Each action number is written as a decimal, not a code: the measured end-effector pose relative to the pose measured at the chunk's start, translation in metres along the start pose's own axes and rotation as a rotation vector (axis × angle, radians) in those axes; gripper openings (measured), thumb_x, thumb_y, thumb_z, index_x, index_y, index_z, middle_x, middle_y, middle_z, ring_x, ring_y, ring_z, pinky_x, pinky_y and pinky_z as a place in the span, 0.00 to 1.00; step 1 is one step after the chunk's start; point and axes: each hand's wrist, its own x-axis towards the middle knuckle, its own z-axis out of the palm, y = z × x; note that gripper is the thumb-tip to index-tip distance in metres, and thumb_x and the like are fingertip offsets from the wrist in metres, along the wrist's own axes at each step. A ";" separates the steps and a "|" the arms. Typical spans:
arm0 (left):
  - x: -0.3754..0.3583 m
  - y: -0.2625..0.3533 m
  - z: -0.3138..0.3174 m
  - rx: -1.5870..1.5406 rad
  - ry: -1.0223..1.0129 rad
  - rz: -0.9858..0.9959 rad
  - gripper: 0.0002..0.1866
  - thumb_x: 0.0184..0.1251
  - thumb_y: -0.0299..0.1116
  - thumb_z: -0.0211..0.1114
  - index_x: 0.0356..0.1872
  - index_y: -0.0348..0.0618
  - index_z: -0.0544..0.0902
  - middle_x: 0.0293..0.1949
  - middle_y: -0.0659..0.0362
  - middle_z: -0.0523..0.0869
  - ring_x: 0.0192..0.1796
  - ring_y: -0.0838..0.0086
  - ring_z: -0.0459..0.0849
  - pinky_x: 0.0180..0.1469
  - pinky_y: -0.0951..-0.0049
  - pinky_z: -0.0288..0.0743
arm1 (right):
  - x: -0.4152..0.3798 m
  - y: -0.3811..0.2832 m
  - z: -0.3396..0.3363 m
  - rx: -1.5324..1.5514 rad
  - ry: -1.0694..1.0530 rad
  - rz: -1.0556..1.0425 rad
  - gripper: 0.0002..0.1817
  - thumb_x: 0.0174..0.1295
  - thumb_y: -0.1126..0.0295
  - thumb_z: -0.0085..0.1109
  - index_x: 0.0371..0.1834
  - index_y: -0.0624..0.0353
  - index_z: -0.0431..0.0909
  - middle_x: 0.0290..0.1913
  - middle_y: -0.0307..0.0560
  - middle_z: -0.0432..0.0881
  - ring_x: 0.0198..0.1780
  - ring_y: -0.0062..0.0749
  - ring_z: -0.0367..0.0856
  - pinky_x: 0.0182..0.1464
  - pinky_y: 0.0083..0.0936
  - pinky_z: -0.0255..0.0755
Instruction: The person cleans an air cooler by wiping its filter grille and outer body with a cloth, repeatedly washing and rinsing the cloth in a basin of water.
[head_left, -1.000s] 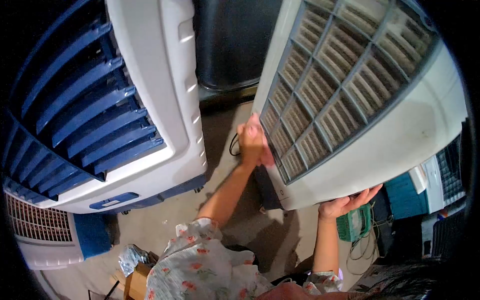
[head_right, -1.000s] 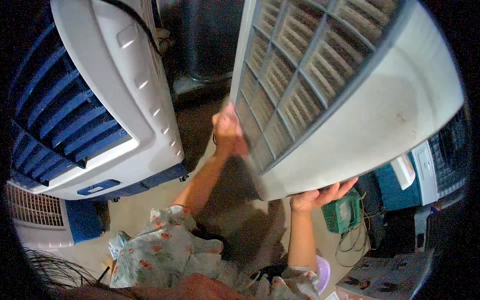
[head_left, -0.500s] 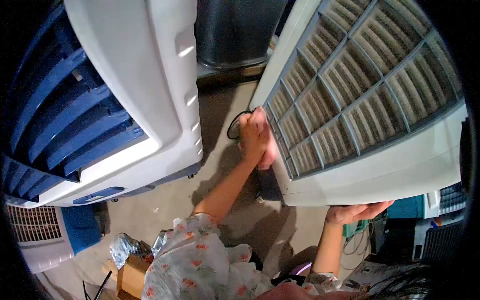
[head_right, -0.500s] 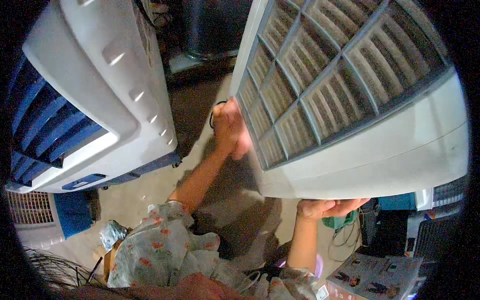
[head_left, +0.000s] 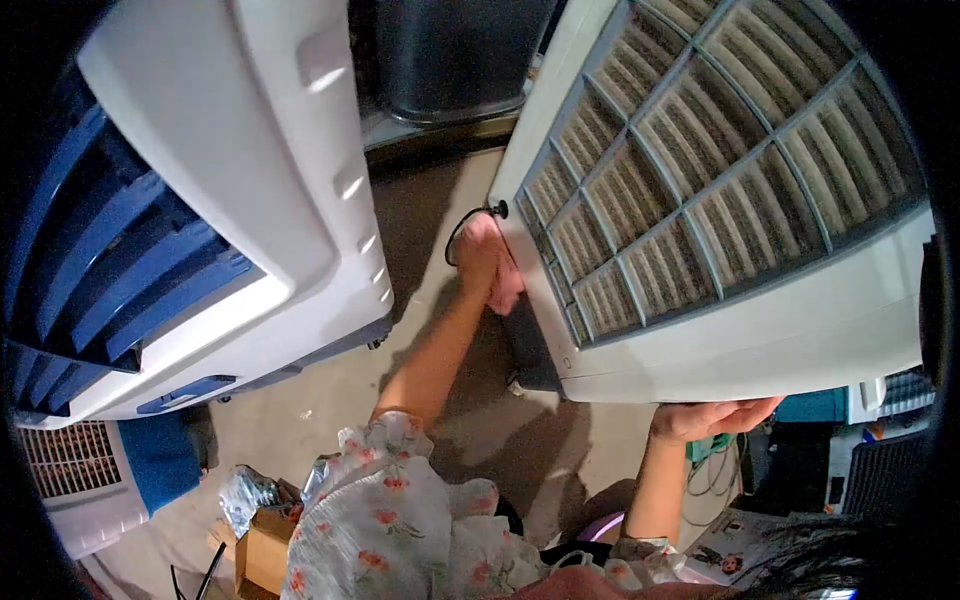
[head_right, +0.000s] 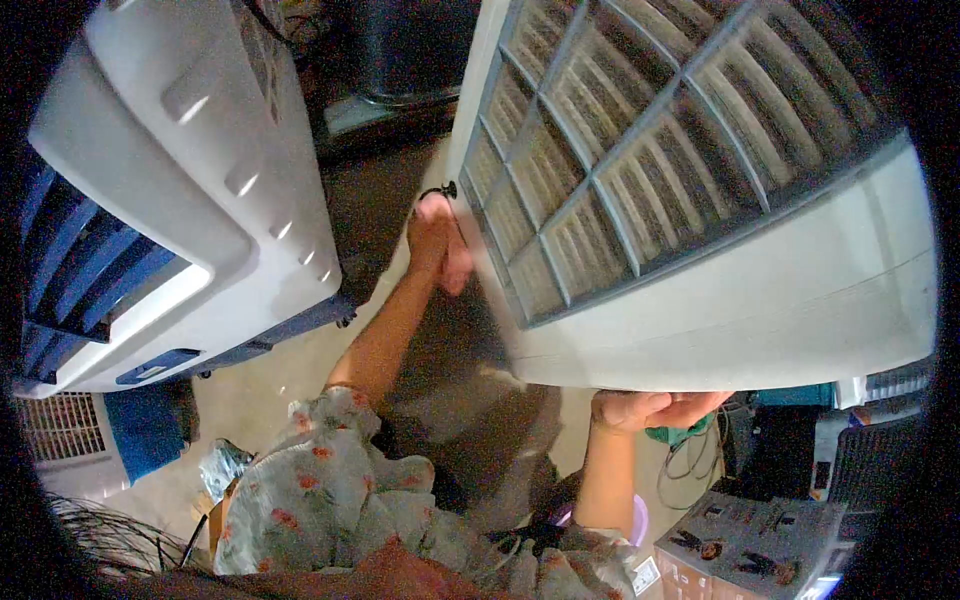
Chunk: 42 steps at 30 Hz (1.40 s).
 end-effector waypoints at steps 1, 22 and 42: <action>0.000 0.026 -0.007 0.099 0.006 -0.018 0.19 0.57 0.35 0.60 0.46 0.33 0.73 0.44 0.47 0.75 0.48 0.58 0.76 0.50 0.63 0.69 | 0.000 -0.001 -0.001 -0.016 0.001 0.014 0.27 0.67 0.65 0.30 0.68 0.63 0.42 0.68 0.58 0.48 0.68 0.42 0.52 0.67 0.35 0.50; 0.056 -0.135 0.052 -0.350 0.082 -0.067 0.17 0.68 0.45 0.48 0.39 0.39 0.72 0.28 0.50 0.77 0.33 0.59 0.77 0.38 0.64 0.72 | -0.011 -0.002 0.000 0.089 0.107 0.109 0.26 0.65 0.70 0.32 0.66 0.65 0.43 0.66 0.62 0.52 0.65 0.44 0.58 0.65 0.39 0.55; -0.042 -0.196 0.038 0.111 -0.281 -0.035 0.27 0.54 0.24 0.51 0.60 0.40 0.62 0.55 0.47 0.67 0.58 0.57 0.65 0.61 0.63 0.56 | -0.015 -0.005 0.003 0.045 0.207 0.145 0.26 0.65 0.70 0.32 0.67 0.62 0.45 0.68 0.56 0.50 0.67 0.41 0.54 0.67 0.38 0.52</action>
